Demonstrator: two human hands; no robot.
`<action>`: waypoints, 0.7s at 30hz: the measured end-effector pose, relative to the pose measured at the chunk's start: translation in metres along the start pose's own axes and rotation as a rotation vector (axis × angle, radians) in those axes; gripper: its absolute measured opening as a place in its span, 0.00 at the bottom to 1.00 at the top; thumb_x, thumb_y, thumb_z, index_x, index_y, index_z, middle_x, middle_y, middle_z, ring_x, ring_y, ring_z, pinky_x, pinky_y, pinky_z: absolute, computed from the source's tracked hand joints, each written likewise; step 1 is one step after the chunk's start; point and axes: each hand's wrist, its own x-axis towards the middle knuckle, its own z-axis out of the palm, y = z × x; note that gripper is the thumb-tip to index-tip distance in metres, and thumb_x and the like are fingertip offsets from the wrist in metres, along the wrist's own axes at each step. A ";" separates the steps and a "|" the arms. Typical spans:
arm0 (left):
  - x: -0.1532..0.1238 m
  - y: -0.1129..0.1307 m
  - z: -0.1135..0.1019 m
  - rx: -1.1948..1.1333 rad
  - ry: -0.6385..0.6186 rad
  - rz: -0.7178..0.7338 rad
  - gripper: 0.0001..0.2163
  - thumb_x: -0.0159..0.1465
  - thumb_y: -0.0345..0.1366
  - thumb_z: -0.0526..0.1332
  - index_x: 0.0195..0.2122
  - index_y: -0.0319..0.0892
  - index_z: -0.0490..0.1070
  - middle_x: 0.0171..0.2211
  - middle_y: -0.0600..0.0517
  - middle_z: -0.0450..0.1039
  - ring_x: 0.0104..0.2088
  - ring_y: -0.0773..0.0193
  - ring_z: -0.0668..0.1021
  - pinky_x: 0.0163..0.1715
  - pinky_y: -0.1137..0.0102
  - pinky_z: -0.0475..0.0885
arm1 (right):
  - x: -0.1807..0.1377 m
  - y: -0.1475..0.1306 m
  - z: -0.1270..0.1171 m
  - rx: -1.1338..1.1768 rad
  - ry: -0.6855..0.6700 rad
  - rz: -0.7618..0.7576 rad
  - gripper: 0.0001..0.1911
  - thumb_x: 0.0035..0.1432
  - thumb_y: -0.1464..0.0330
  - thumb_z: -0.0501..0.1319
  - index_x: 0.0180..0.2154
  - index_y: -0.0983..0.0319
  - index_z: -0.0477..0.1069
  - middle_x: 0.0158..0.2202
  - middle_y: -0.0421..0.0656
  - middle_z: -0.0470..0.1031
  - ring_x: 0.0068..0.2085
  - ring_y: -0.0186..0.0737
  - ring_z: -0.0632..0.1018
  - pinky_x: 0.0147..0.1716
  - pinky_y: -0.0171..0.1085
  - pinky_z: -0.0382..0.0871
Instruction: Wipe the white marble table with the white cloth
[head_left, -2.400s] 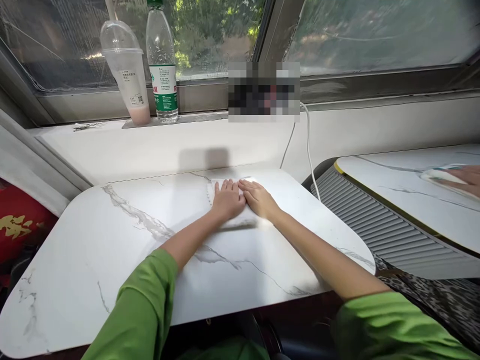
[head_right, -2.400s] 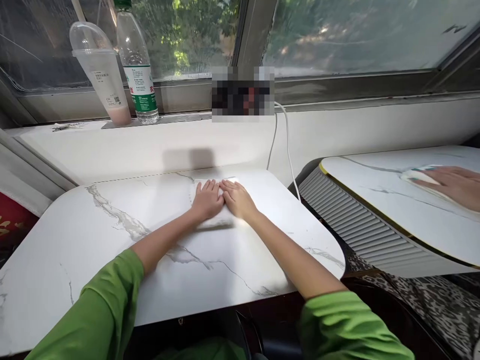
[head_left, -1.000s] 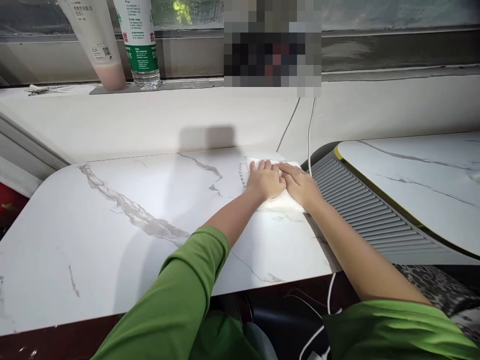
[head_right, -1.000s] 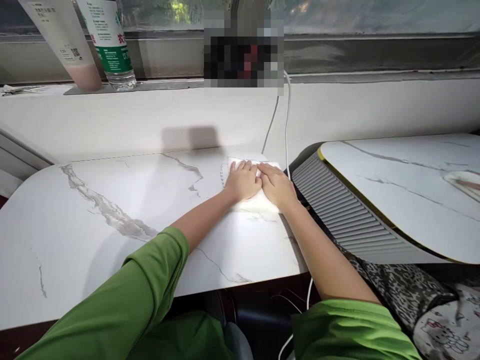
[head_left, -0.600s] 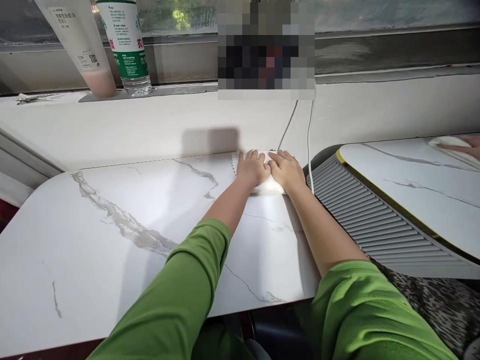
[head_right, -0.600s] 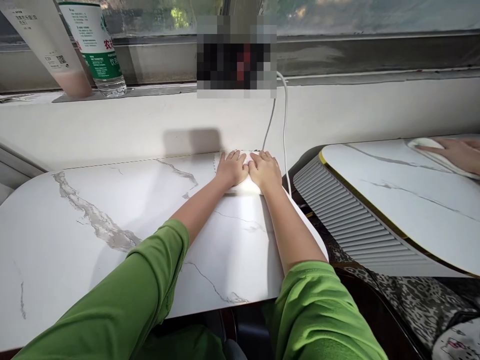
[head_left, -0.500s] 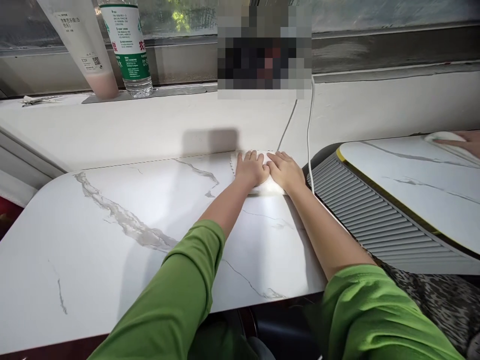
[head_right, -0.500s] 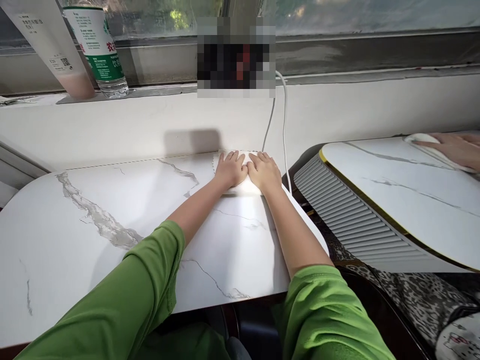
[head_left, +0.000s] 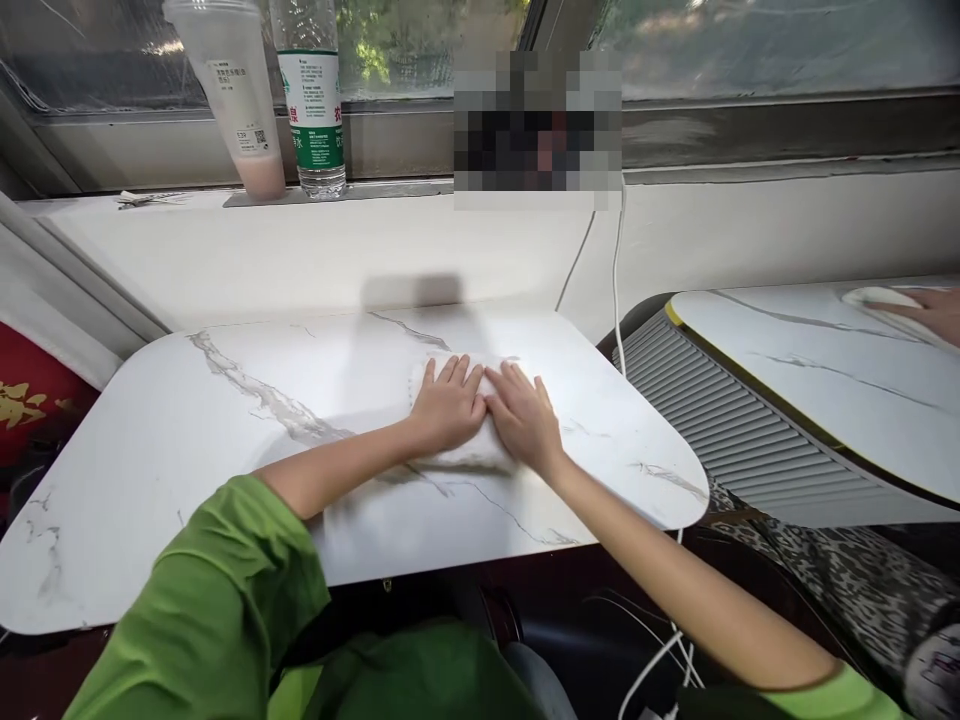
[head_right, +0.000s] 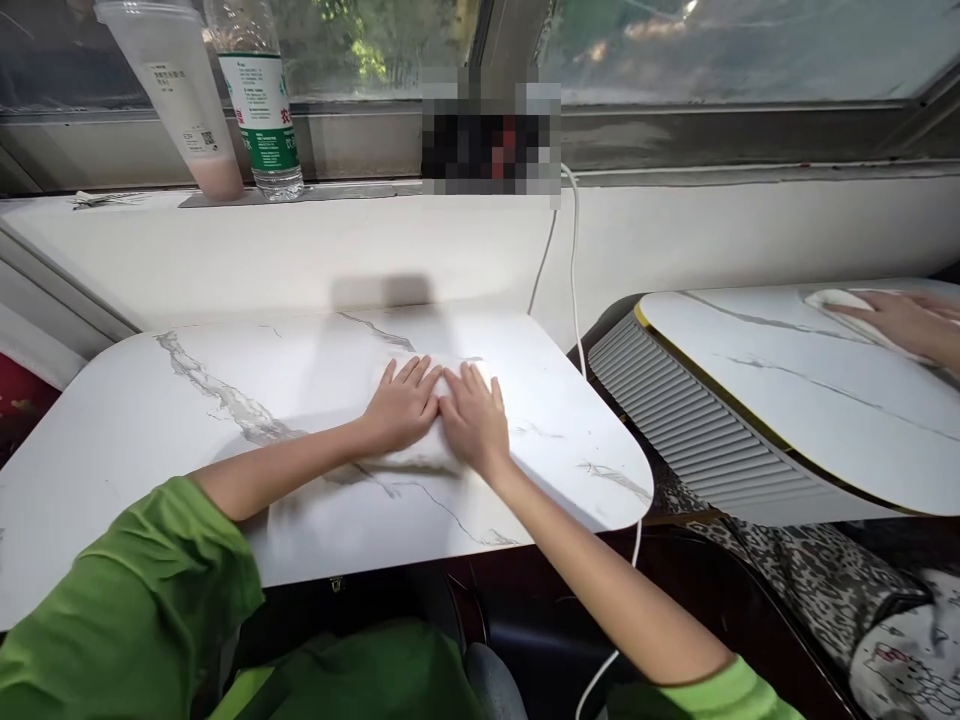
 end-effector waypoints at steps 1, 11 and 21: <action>-0.016 -0.003 -0.002 0.011 0.000 0.001 0.25 0.71 0.38 0.41 0.67 0.36 0.51 0.69 0.43 0.48 0.69 0.57 0.52 0.67 0.53 0.43 | -0.012 -0.012 0.000 0.036 -0.023 -0.015 0.25 0.64 0.65 0.47 0.60 0.57 0.65 0.65 0.46 0.62 0.67 0.49 0.59 0.66 0.60 0.44; -0.104 -0.034 -0.016 0.043 -0.040 -0.026 0.26 0.70 0.37 0.42 0.67 0.32 0.51 0.69 0.41 0.46 0.69 0.54 0.49 0.67 0.51 0.44 | -0.059 -0.091 0.004 0.233 -0.226 -0.085 0.28 0.63 0.68 0.45 0.64 0.57 0.61 0.66 0.43 0.58 0.68 0.44 0.58 0.67 0.59 0.28; -0.003 -0.131 -0.032 0.003 0.067 -0.123 0.25 0.69 0.36 0.45 0.66 0.35 0.54 0.68 0.44 0.53 0.68 0.58 0.55 0.67 0.56 0.46 | 0.079 -0.114 0.057 0.105 -0.215 -0.116 0.29 0.63 0.73 0.41 0.63 0.66 0.61 0.66 0.48 0.59 0.67 0.40 0.58 0.67 0.56 0.29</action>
